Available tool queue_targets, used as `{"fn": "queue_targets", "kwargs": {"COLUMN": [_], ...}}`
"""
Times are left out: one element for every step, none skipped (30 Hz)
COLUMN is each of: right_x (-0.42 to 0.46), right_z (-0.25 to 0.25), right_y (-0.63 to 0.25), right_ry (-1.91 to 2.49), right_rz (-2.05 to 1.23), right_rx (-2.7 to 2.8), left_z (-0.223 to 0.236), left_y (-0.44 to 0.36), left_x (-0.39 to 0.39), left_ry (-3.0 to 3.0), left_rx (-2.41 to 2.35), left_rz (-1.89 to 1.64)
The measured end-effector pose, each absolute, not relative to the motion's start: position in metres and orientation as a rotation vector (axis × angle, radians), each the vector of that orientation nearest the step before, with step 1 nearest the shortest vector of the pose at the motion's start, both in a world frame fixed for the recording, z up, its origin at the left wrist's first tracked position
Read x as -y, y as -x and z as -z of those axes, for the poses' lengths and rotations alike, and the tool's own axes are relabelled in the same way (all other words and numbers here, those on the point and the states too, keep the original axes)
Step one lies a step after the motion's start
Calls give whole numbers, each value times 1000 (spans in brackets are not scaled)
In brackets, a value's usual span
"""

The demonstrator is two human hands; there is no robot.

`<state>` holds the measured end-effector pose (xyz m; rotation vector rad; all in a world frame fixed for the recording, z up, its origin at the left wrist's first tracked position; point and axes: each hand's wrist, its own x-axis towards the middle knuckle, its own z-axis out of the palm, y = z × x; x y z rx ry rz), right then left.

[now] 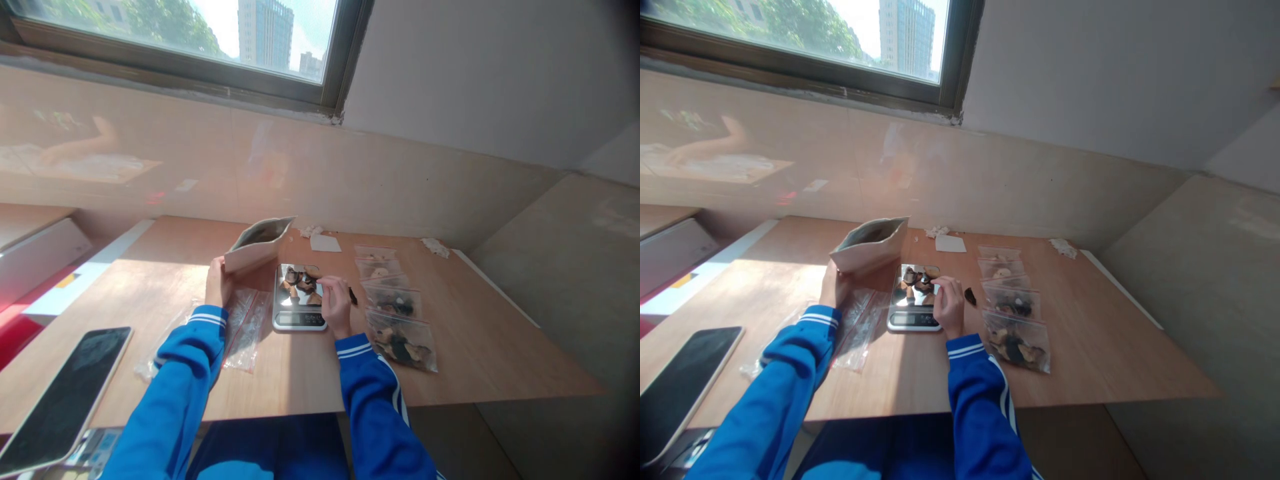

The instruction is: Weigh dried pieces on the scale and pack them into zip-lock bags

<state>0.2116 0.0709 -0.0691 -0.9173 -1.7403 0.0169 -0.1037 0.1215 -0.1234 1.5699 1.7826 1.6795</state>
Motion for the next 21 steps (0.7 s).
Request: {"fn": "queue_targets", "kwargs": {"right_x": [-70, -69, -68, -67, -67, -68, -69, -70, -71, -72, -72, -72, -71, -70, -69, -67, -65, -64, -63, -63, -62], "right_z": [61, 51, 41, 30, 20, 10, 1, -6, -13, -18, -23, -27, -31, -34, -37, -40, -42, -44, -46, -48, -49], "right_y": [-207, -201, -194, -187, -180, -174, -169, -165, -162, -160, -158, -157, -155, -154, -152, -150, -147, -145, -143, -141, -140], "right_ry": [911, 901, 887, 869, 850, 832, 814, 800, 792, 791, 793, 799, 809, 829, 862, 910, 970, 1033, 1083, 1111, 1117], "right_rz": [-23, -33, -44, -53, -55, -48, -28, 3, 42, 87, 129, 164, 192, 219, 253, 294, 341, 385, 417, 428, 415], "right_rx": [1730, 1734, 1755, 1791, 1835, 1881, 1925, 1966, 2002, 2034, 2071, 2118, 2170, 2217, 2250, 2262, 2255, 2236, 2222, 2226, 2252], "left_z": [120, 117, 114, 112, 111, 110, 110, 110, 111, 111, 112, 112, 112, 113, 113, 113, 113, 113, 113, 113, 113], "left_y": [102, 101, 99, 98, 98, 97, 97, 97, 98, 98, 99, 99, 99, 100, 100, 99, 99, 99, 99, 99, 99], "left_x": [-120, -117, -115, -113, -111, -110, -110, -109, -110, -110, -111, -111, -112, -112, -112, -112, -112, -112, -112, -112, -112], "left_ry": [-1596, -1628, -1658, -1674, -1680, -1681, -1676, -1668, -1669, -1679, -1698, -1715, -1726, -1732, -1736, -1738, -1737, -1731, -1718, -1698, -1673], "left_rx": [-1804, -1825, -1841, -1842, -1839, -1836, -1836, -1841, -1844, -1846, -1845, -1842, -1838, -1834, -1830, -1827, -1825, -1826, -1827, -1829, -1831], "left_rz": [-1668, -1650, -1632, -1620, -1614, -1611, -1606, -1599, -1589, -1579, -1571, -1567, -1569, -1574, -1577, -1579, -1576, -1573, -1566, -1561, -1557]}}
